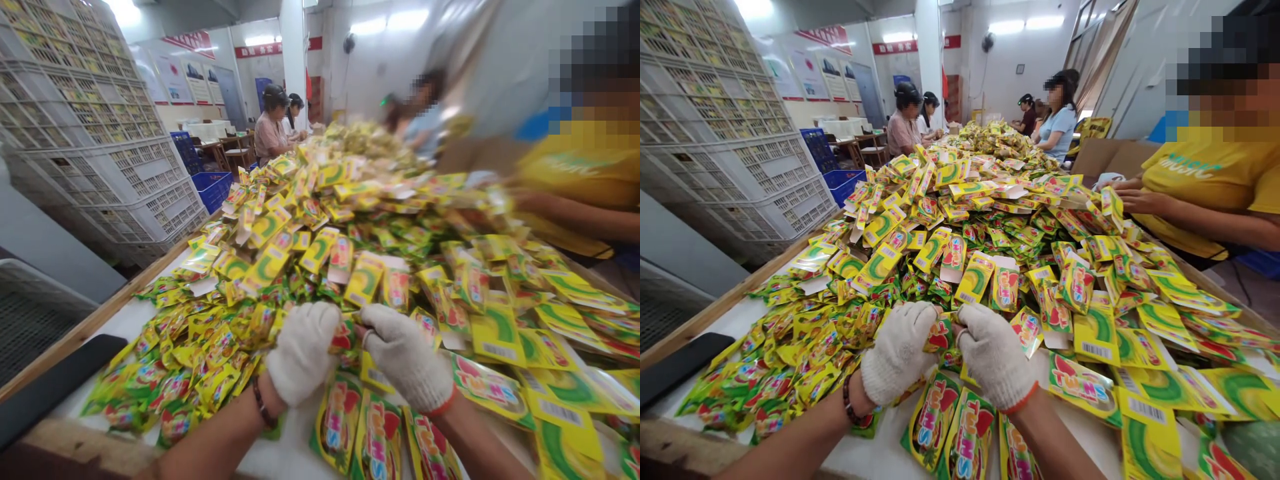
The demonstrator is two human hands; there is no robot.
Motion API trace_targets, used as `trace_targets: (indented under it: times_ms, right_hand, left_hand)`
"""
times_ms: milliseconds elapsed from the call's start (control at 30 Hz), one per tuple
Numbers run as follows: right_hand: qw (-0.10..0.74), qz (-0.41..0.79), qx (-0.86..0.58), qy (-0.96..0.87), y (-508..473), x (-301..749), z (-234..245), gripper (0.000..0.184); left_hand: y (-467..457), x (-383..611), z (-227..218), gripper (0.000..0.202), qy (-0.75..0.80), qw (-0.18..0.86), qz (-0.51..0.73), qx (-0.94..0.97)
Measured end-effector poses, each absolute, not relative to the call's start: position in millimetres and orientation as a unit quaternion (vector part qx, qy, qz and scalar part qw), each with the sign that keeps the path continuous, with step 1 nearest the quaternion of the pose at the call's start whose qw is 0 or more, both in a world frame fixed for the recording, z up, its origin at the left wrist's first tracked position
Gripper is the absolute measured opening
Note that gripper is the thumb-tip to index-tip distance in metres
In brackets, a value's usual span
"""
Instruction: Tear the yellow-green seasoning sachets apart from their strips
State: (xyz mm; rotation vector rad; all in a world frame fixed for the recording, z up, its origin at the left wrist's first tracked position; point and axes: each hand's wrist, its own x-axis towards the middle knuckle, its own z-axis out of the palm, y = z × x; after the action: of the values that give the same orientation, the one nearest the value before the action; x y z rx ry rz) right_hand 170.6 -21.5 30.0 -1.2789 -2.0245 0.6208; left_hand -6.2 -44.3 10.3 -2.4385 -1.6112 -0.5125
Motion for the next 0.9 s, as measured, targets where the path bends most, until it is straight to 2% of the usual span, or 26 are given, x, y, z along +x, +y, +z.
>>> trace_targets:
  times_ms: [67,133,233,300,367,433,567,633,700,767,833,900]
  right_hand:
    - [0.340,0.323,-0.498,-0.729,-21.9,169.9,29.5,0.016]
    - [0.336,0.423,-0.510,-0.669,-23.3,169.0,30.2,0.023]
    - [0.286,0.548,-0.491,-0.613,-27.7,164.7,30.4,0.030]
    - [0.259,0.574,-0.467,-0.620,-30.8,160.3,27.9,0.023]
    - [0.265,0.547,-0.462,-0.645,-31.4,157.1,24.3,0.016]
    - [0.306,0.504,-0.456,-0.666,-28.4,156.3,22.4,0.017]
    - [0.420,0.427,-0.436,-0.671,-21.6,158.3,27.6,0.011]
    - [0.496,0.387,-0.460,-0.627,-21.8,157.7,29.8,0.014]
    - [0.539,0.400,-0.465,-0.577,-23.1,155.2,28.9,0.029]
    - [0.527,0.467,-0.439,-0.558,-24.1,152.2,25.2,0.037]
    - [0.498,0.518,-0.412,-0.560,-24.0,150.2,20.6,0.038]
    - [0.475,0.535,-0.402,-0.571,-23.0,150.0,17.4,0.037]
  left_hand:
    - [-43.4,-5.8,10.8,0.026,-0.558,0.095,-0.175,-0.806]
    - [-41.9,-6.9,11.5,0.028,-0.572,0.098,-0.179,-0.794]
    - [-43.0,-8.4,9.3,0.029,-0.574,0.094,-0.193,-0.790]
    - [-46.7,-8.1,4.2,0.028,-0.565,0.087,-0.223,-0.789]
    - [-49.9,-7.3,-1.8,0.035,-0.553,0.054,-0.287,-0.780]
    - [-49.4,-6.2,-4.8,0.042,-0.545,-0.044,-0.380,-0.746]
    - [-41.1,-2.2,6.9,0.023,-0.481,-0.434,-0.442,-0.621]
    - [-39.1,0.7,15.3,0.030,-0.443,-0.543,-0.484,-0.524]
    - [-39.5,2.9,19.8,0.047,-0.421,-0.571,-0.539,-0.455]
    - [-40.9,3.3,19.9,0.058,-0.400,-0.580,-0.562,-0.434]
    - [-41.6,2.1,17.8,0.056,-0.381,-0.593,-0.554,-0.443]
    - [-40.6,0.1,16.0,0.044,-0.369,-0.596,-0.541,-0.465]
